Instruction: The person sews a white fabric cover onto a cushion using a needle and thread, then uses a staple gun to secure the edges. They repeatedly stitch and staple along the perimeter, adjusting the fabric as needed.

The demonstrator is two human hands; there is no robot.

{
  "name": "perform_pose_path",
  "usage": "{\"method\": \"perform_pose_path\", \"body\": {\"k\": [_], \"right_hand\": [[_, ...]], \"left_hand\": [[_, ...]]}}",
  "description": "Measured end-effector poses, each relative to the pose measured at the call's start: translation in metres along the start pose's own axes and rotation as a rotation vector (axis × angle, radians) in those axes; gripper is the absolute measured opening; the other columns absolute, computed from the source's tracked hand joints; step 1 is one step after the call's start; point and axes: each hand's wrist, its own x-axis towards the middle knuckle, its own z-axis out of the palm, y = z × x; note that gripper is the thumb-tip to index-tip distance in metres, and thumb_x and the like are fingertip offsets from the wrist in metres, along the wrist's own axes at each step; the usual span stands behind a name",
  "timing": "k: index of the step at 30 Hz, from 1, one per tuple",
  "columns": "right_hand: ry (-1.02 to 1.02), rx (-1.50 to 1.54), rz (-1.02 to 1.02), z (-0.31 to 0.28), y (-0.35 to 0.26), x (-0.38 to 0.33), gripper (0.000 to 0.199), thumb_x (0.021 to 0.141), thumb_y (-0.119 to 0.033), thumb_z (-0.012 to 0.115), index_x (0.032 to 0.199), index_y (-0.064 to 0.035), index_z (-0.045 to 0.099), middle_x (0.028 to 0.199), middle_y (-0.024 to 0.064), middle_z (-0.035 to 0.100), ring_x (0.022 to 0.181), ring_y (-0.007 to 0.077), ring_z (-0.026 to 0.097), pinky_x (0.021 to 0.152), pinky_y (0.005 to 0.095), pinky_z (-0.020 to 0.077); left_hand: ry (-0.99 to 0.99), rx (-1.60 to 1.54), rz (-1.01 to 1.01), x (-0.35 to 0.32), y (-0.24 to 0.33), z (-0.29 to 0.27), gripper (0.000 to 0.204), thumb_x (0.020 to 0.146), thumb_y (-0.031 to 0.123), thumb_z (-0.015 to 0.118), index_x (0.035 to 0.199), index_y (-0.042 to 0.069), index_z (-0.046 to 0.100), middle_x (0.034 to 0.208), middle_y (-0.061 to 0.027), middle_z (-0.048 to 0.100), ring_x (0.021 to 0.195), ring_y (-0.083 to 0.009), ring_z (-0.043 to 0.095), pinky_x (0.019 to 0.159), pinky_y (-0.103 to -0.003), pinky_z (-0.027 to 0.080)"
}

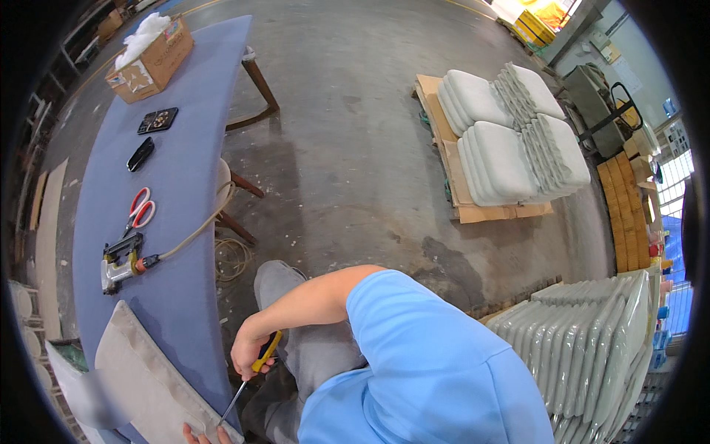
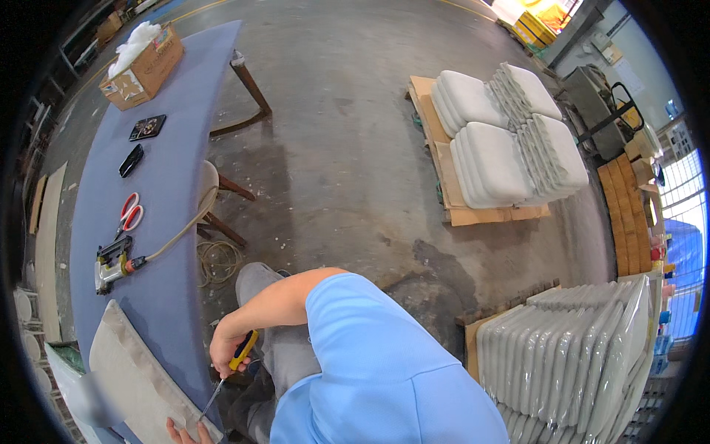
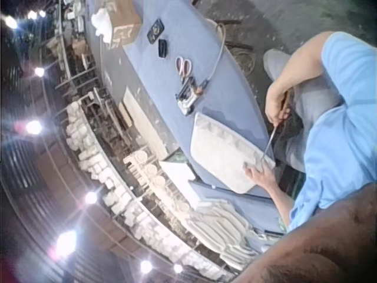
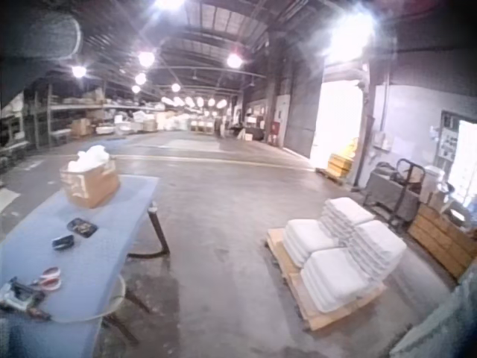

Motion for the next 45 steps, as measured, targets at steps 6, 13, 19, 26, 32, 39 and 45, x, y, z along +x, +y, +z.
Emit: {"method": "perform_pose_path", "body": {"k": [6,13,19,26,32,39,45], "right_hand": [[0.626,-0.737,-0.219,0.024,-0.022,-0.029,0.028,0.097,-0.032,0.07,0.103,-0.006,0.077,0.099,0.0174,0.076,0.105,0.038,0.072,0.086,0.0532,0.0546],[0.157,-0.159,-0.081,0.014,-0.008,-0.011,0.03,0.102,-0.032,0.064,0.091,-0.0046,0.071,0.085,0.0102,0.071,0.073,0.0246,0.069,0.067,0.0449,0.0544],[0.057,-0.011,-0.008,0.011,-0.011,-0.013,0.028,0.104,-0.031,0.063,0.088,-0.007,0.065,0.079,0.0068,0.065,0.063,0.0196,0.062,0.059,0.0398,0.0494],[0.18,-0.278,-0.084,0.011,-0.011,-0.014,0.034,0.104,-0.037,0.063,0.097,-0.0041,0.07,0.086,0.0112,0.072,0.075,0.0247,0.07,0.067,0.0458,0.0542],[0.536,-0.751,-0.285,0.027,-0.025,-0.024,0.033,0.098,-0.038,0.066,0.107,-0.0078,0.076,0.101,0.0169,0.077,0.103,0.0381,0.073,0.086,0.0529,0.0561],[0.595,-0.779,-0.338,0.04,-0.027,-0.074,0.029,0.102,-0.04,0.061,0.1,-0.0124,0.069,0.084,0.0166,0.07,0.083,0.0415,0.07,0.07,0.0565,0.0526],[0.567,-0.807,-0.311,0.065,-0.007,-0.142,0.024,0.096,-0.029,0.073,0.087,-0.0092,0.064,0.075,0.0109,0.064,0.075,0.0368,0.066,0.066,0.0506,0.049]], "left_hand": [[0.069,0.025,-0.023,-0.004,-0.002,0.005,0.065,0.089,0.035,0.084,0.138,-0.004,0.067,0.147,-0.0318,0.056,0.136,-0.0468,0.051,0.115,-0.053,0.041],[0.105,0.01,0.029,0.001,-0.004,0.006,0.063,0.088,0.038,0.086,0.133,-0.003,0.07,0.143,-0.0318,0.059,0.131,-0.0466,0.056,0.111,-0.053,0.045],[0.153,0.003,0.055,-0.001,-0.016,0.013,0.062,0.086,0.034,0.09,0.133,-0.002,0.071,0.142,-0.0319,0.059,0.131,-0.0469,0.055,0.111,-0.054,0.045],[0.132,0.041,0.031,0.003,-0.015,0.015,0.051,0.089,0.04,0.086,0.132,0.014,0.077,0.141,-0.0296,0.06,0.129,-0.0442,0.056,0.11,-0.053,0.046],[0.248,0.008,0.363,0.016,-0.036,0.033,0.043,0.092,0.038,0.083,0.13,0.019,0.079,0.147,-0.0256,0.058,0.13,-0.0426,0.055,0.109,-0.054,0.047],[0.209,-0.031,-0.111,0.004,0.053,-0.013,0.044,0.08,0.022,0.091,0.109,0.005,0.063,0.152,-0.0216,0.053,0.144,-0.0398,0.048,0.117,-0.049,0.039],[-0.089,-0.394,-0.152,-0.044,0.121,0.006,0.015,0.092,0.012,0.08,0.104,0.003,0.078,0.091,-0.0096,0.076,0.084,-0.0209,0.073,0.08,-0.034,0.057]]}}
